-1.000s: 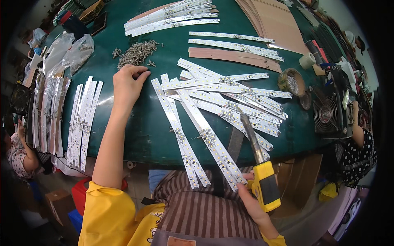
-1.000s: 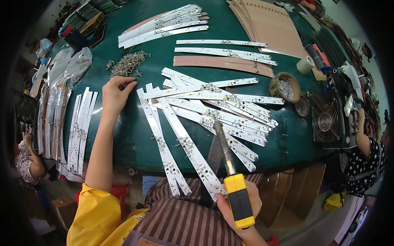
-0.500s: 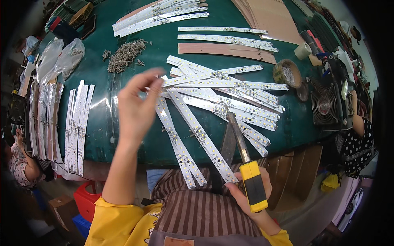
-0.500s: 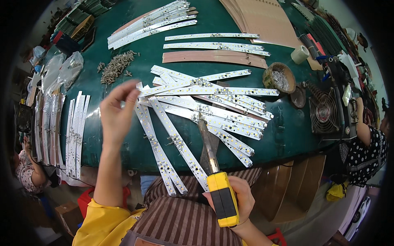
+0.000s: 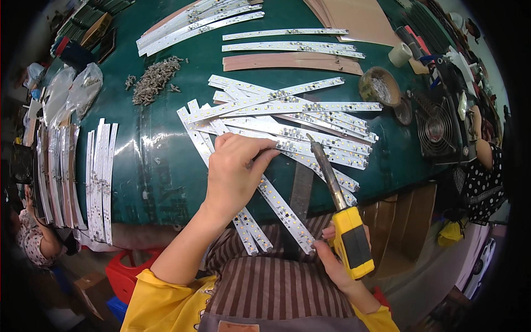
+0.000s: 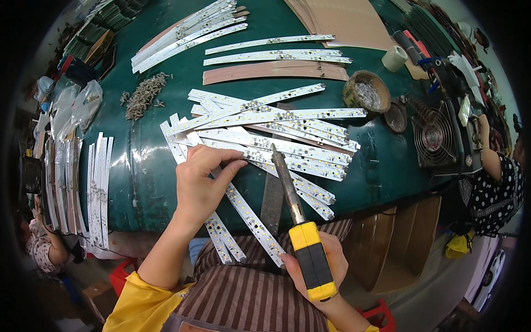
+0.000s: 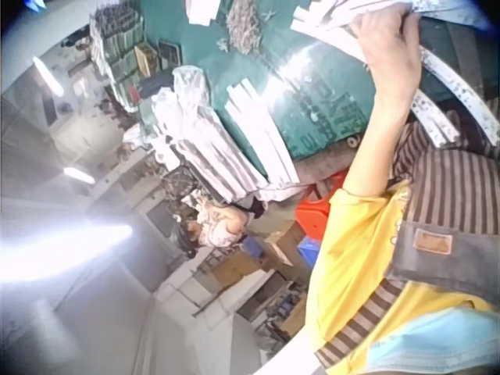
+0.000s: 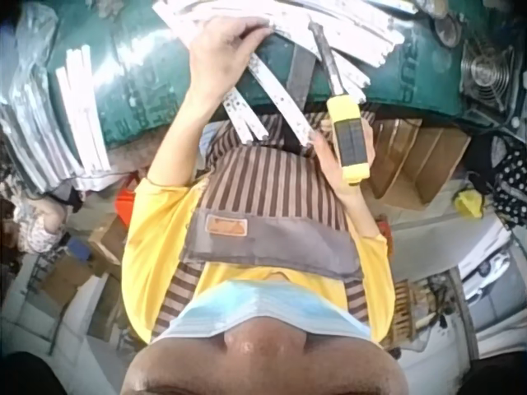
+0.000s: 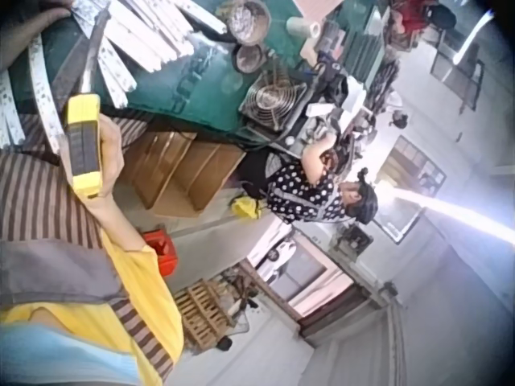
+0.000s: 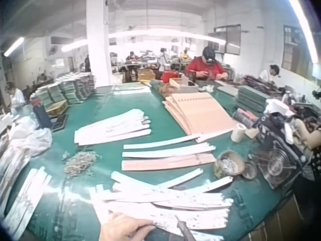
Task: The person solders small components onto LED strips by positioning the components onto the strips by hand and soldering them with a soldering gun.
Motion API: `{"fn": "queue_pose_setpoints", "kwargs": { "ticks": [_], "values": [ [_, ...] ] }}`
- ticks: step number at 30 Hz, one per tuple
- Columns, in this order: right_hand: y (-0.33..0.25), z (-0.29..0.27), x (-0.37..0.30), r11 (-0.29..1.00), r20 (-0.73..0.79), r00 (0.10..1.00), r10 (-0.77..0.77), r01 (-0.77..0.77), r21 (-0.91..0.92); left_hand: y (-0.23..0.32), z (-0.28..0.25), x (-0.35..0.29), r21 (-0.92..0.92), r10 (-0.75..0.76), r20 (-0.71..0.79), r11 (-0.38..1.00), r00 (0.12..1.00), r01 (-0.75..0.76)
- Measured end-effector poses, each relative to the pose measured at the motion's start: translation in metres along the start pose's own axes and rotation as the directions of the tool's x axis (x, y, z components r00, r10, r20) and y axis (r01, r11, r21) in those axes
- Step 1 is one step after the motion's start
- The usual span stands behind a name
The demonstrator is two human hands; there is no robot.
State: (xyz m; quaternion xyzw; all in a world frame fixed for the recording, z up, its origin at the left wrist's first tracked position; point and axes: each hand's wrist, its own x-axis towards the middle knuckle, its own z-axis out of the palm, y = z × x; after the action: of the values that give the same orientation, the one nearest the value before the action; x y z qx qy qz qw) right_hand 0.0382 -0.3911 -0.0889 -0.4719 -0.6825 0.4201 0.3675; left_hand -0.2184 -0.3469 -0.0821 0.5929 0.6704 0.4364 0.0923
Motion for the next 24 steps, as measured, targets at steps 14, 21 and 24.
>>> {"fn": "queue_pose_setpoints", "kwargs": {
  "ticks": [14,21,24],
  "values": [
    [-0.0024,-0.0047,0.0031,0.998,0.029,0.998,-0.054,0.055,-0.038,-0.0010,0.0016,-0.0034,0.176,0.063,-0.029,0.983,0.998,-0.057],
    [-0.0042,-0.0060,0.0045,0.999,0.043,0.999,-0.029,0.030,-0.022,0.0011,0.0004,-0.0060,0.164,-0.013,-0.003,0.986,1.000,0.013],
    [-0.0049,-0.0070,0.0061,0.998,0.050,0.997,-0.051,0.053,-0.045,0.0012,0.0001,-0.0060,0.165,-0.016,0.002,0.986,1.000,0.015]
  ]
}}
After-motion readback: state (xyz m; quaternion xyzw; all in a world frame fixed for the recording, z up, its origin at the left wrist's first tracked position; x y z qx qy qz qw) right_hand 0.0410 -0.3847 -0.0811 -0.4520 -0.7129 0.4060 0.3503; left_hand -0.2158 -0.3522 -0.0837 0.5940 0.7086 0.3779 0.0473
